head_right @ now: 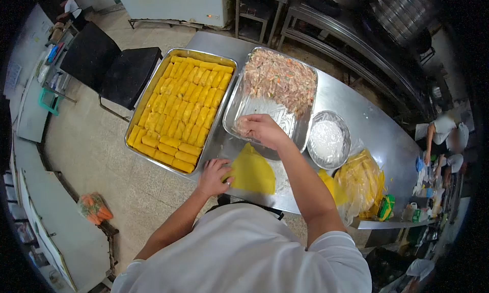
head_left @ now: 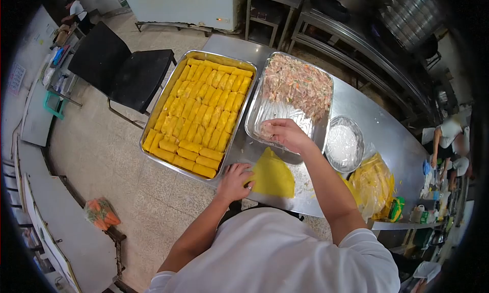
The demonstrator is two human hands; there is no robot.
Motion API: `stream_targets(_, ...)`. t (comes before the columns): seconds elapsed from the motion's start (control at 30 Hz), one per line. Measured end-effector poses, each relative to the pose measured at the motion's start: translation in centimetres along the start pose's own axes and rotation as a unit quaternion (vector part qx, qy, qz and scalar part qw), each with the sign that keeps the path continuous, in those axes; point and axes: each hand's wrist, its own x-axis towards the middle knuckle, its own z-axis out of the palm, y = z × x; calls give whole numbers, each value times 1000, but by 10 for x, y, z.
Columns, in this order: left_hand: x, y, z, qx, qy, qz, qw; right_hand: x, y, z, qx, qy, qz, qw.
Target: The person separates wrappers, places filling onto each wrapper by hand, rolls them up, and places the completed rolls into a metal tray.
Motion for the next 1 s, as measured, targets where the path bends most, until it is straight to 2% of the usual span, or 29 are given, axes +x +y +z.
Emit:
stream_targets(0.07, -1, -2, 0, -2, -15, -7, 1000, -21, 5, 6, -53, 13, 3, 998)
stream_targets(0.17, -3, -3, 0, 4, -36, -18, 999, -54, 35, 8, -232, 24, -2, 972)
stream_targets(0.2, -3, -3, -1, 9, -41, -20, 999, -56, 56, -2, -295, -17, -67, 953)
stream_targets(0.3, -2, 1, -8, -5, -41, -10, 999, -99, 81, 35, -461, 79, -56, 882)
stream_targets(0.33, -2, 0, -8, -7, -33, -6, 999, -106, 87, 43, -493, 77, -30, 866)
stream_targets(0.43, -4, -2, -7, -13, -16, 5, 1000, -113, 117, 56, -531, 56, -141, 834)
stream_targets(0.47, -4, -3, -6, -14, -15, 10, 1000, -114, 123, 59, -529, 60, -103, 840)
stream_targets(0.57, -5, -2, -7, -16, -8, 19, 1000, -110, 145, 54, -592, 113, -171, 779)
stream_targets(0.67, -6, -1, -9, -12, -14, 11, 1000, -115, 143, 52, -614, 129, -207, 751)
stream_targets(0.77, -4, 0, -9, -14, -8, 15, 1000, -117, 152, 40, -657, 91, -238, 709)
stream_targets(0.87, -5, -1, -5, -12, -4, 18, 1000, -120, 166, 29, -686, 97, -239, 681)
stream_targets(1.0, -4, 0, -2, -4, 4, 12, 1000, -136, 158, 25, -654, 140, -254, 698)
